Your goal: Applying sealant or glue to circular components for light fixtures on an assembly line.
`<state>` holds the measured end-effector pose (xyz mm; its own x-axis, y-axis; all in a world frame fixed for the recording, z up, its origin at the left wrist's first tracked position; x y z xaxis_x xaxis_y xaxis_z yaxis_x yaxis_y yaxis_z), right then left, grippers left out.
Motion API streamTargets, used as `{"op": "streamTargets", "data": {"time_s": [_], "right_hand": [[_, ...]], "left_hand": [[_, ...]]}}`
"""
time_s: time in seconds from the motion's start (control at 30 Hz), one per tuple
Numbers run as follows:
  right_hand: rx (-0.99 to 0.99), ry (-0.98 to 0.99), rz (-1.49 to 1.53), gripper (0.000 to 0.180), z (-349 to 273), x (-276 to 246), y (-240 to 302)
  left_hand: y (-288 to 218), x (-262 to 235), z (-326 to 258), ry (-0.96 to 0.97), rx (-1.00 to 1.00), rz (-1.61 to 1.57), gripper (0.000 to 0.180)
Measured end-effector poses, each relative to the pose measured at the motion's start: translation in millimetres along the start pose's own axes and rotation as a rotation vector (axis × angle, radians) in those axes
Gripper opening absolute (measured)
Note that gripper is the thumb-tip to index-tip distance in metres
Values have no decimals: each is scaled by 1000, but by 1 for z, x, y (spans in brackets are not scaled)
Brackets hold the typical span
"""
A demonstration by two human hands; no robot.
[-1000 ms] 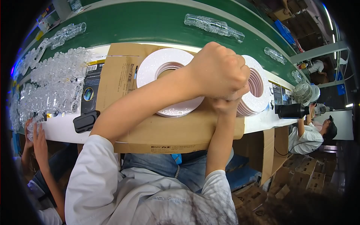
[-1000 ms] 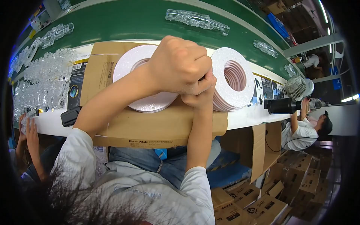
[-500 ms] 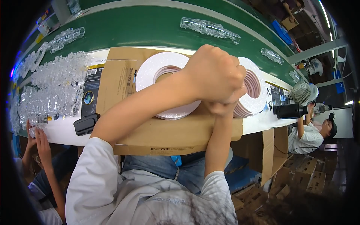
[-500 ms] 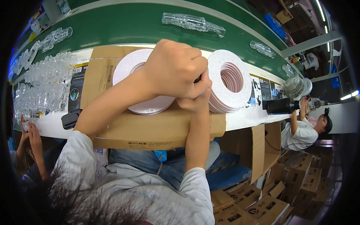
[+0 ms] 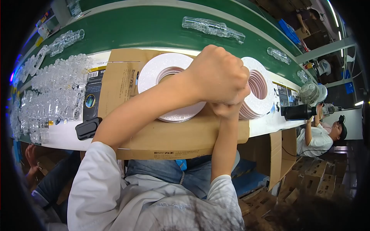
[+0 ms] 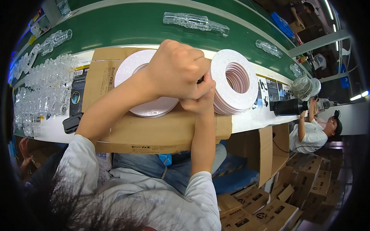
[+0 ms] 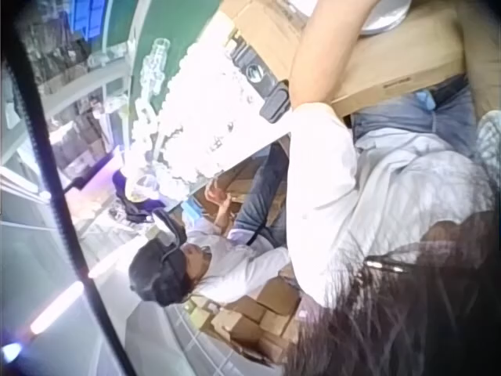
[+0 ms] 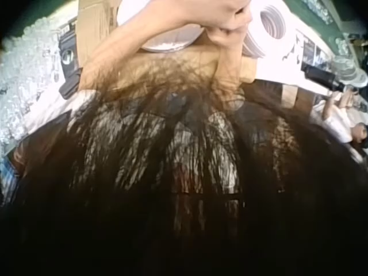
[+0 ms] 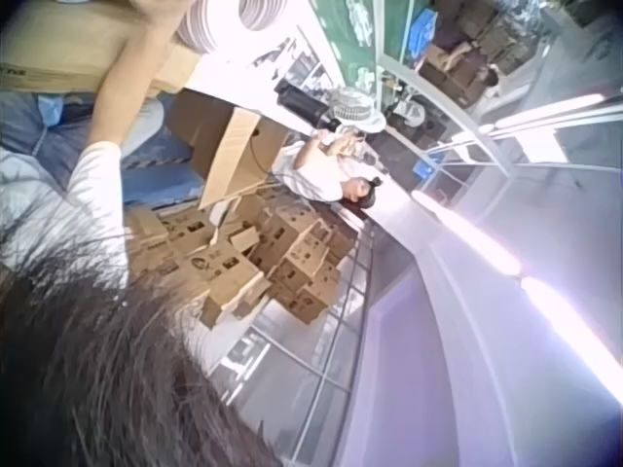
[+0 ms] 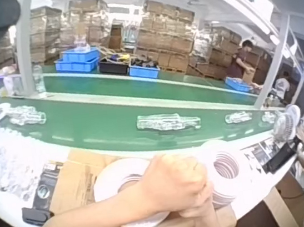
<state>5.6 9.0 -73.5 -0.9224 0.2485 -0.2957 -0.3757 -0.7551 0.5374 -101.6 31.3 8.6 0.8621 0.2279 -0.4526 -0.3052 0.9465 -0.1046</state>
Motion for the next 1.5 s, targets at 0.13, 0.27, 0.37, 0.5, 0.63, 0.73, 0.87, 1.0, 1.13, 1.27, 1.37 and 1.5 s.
{"op": "streamTargets", "data": {"time_s": [0.13,0.27,0.37,0.5,0.63,0.73,0.87,1.0,1.13,1.27,1.37,1.5], "right_hand": [[20,9,41,62,3,2,1],[-20,-76,46,62,1,-1,2],[-44,-178,32,57,-7,-2,1],[140,-323,125,41,-19,-8,-7],[157,-390,231,42,-5,-13,-2],[204,-357,193,46,-9,-14,-11],[282,-271,130,41,-9,-3,-9],[203,-333,238,22,3,2,10],[196,-276,112,31,2,1,8],[200,-270,68,29,0,3,9],[264,-250,102,28,-3,7,8],[245,-246,111,25,-2,4,8]], "left_hand": [[3,3,-2,11,3,6,21],[-5,-1,1,23,-21,-5,29],[-9,-18,13,93,-124,-100,35],[30,-36,16,305,-464,-244,50],[91,-39,-27,905,-696,371,57],[111,-31,-55,1171,-797,461,56],[123,-14,-83,1374,-824,440,46],[127,-9,-89,1336,-831,397,38],[129,-5,-90,1359,-764,300,43],[127,4,-95,1268,-600,279,29],[120,8,-94,1221,-548,279,29],[118,14,-93,1416,-642,271,45]]}}
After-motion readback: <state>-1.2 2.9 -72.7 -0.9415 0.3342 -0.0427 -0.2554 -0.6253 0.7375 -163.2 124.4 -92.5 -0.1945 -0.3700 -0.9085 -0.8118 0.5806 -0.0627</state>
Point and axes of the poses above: each hand's wrist, its own z-axis towards the middle knuckle, its own x-axis out of the palm, y = z × x, the point moved 6 cm from there along z, towards the middle knuckle, and after that the axes turned 2 degrees about -z, right-handed, at the moved point
